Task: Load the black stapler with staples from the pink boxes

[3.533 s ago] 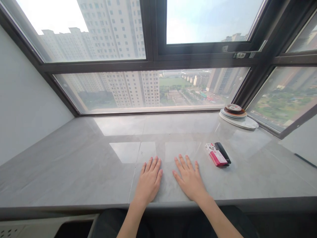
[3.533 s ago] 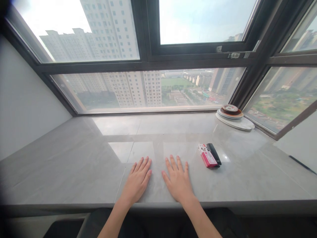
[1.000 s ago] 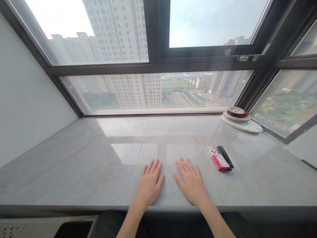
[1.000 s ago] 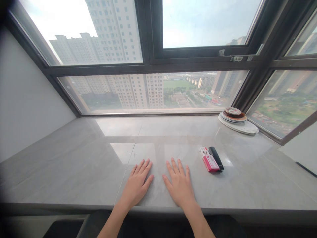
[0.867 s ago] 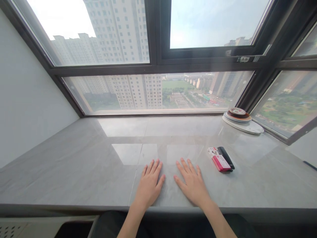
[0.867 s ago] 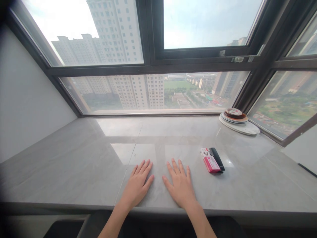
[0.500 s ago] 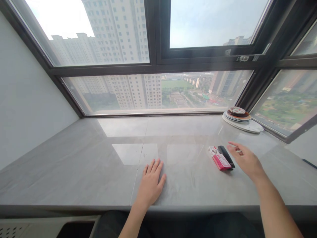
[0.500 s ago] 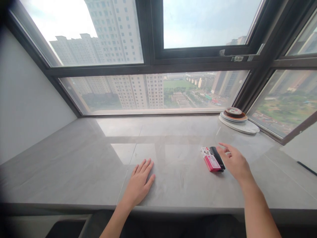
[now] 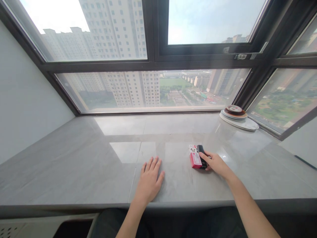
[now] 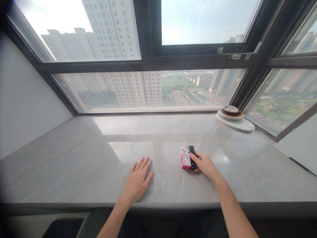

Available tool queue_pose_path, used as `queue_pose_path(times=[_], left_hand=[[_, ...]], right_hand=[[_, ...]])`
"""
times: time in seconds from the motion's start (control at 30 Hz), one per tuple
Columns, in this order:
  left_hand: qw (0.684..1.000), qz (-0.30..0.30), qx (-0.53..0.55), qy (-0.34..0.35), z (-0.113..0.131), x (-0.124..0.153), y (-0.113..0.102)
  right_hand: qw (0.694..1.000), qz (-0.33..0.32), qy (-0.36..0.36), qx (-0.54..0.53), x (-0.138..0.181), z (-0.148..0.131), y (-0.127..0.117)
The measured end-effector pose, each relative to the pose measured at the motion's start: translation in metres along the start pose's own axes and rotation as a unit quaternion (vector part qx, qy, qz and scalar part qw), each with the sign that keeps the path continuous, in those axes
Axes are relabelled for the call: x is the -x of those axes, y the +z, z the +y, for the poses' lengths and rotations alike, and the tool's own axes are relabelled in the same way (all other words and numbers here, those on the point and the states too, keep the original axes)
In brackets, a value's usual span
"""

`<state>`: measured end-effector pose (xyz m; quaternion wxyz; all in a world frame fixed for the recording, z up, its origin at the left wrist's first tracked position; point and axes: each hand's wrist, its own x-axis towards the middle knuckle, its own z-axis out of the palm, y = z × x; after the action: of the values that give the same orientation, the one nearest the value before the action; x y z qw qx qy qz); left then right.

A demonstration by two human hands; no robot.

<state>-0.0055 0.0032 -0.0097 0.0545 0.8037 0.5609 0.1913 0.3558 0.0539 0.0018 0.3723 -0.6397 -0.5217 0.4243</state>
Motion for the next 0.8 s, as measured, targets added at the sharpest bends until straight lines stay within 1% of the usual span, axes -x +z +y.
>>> queue_pose_path(times=[0.1,0.23,0.33,0.43,0.5,0.53,0.6,0.7,0.8], left_hand=[[1.000,0.002,0.010,-0.004,0.001,0.000,-0.001],[0.998,0.004,0.051,-0.022,-0.001,0.001,-0.003],[0.991,0.027,0.119,-0.052,-0.002,0.003,-0.008],[0.972,0.092,0.188,-0.101,0.003,0.003,-0.015],[0.961,0.142,0.203,-0.125,0.014,0.000,-0.019],[0.958,0.161,0.198,-0.131,0.020,-0.003,-0.020],[0.958,0.179,0.174,-0.139,0.033,-0.011,-0.019],[0.963,0.170,0.122,-0.171,0.045,-0.023,-0.012],[0.964,0.141,0.097,-0.201,0.044,-0.026,-0.003]], right_hand=[[0.999,0.014,-0.019,-0.027,0.006,-0.014,0.053],[0.998,-0.006,-0.041,-0.041,0.014,-0.038,0.116],[0.997,-0.033,-0.073,-0.011,0.020,-0.054,0.153],[0.991,-0.006,-0.124,0.050,0.026,-0.064,0.175],[0.986,0.022,-0.147,0.070,0.028,-0.065,0.178],[0.986,0.031,-0.151,0.071,0.028,-0.063,0.175],[0.986,0.037,-0.148,0.063,0.030,-0.056,0.162],[0.990,0.049,-0.123,0.046,0.034,-0.041,0.136],[0.992,0.078,-0.098,0.028,0.042,-0.026,0.119]])
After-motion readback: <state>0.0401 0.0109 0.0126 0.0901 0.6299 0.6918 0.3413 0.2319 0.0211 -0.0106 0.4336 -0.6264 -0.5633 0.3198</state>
